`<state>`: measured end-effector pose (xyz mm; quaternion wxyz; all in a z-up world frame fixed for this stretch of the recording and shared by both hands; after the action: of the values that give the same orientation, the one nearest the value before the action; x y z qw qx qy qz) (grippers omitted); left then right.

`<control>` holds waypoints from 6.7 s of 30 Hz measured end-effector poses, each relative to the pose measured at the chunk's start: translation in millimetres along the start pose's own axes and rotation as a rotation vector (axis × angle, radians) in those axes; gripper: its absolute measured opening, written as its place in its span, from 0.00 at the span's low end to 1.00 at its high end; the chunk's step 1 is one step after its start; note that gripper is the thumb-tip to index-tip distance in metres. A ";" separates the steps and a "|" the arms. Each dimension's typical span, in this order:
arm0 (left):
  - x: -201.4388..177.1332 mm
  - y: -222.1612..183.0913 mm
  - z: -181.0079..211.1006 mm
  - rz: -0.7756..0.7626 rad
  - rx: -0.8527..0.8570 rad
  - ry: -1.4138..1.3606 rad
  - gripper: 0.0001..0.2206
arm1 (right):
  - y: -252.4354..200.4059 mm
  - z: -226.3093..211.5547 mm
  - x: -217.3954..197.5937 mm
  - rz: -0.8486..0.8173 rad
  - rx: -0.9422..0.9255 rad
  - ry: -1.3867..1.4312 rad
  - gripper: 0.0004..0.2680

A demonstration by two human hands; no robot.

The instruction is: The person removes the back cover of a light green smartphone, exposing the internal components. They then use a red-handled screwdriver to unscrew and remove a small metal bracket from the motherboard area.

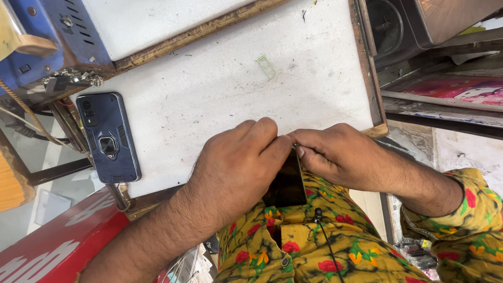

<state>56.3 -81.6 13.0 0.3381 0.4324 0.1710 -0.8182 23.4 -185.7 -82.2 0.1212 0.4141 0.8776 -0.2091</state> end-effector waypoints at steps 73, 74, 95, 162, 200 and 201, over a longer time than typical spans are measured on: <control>-35.8 -61.3 -104.9 0.804 -0.316 -0.001 0.13 | 50.6 -24.3 -3.6 0.185 -0.251 -0.235 0.17; -35.5 -60.4 -102.4 0.803 -0.303 0.018 0.12 | 51.7 -26.2 -4.9 0.178 -0.267 -0.246 0.17; -2.0 -72.0 -97.9 0.819 -0.172 0.220 0.12 | 62.4 -25.5 -8.1 -0.193 -0.344 -0.449 0.16; -63.8 -97.2 -152.7 1.050 -0.614 -0.255 0.08 | 83.7 -12.0 32.2 0.009 -0.479 -0.336 0.13; -42.4 -95.2 -180.0 1.047 -0.549 -0.552 0.10 | 78.7 -21.5 13.7 0.128 -0.466 -0.385 0.18; -32.9 -98.8 -186.0 1.043 -0.595 -0.663 0.11 | 76.4 -19.5 7.4 0.176 -0.442 -0.384 0.17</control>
<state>110.2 108.5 -66.7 0.8267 0.0735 0.0454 -0.5559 77.3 -128.1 -88.2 0.3899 0.4051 0.8234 -0.0762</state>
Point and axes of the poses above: each hand's wrist, its own y-axis towards the middle knuckle, its own x-axis out of the palm, z = x × y, the point moved 10 cm from there along y, towards the middle knuckle, and after that the axes turned 12 degrees about -x, right-handed, at the moved point
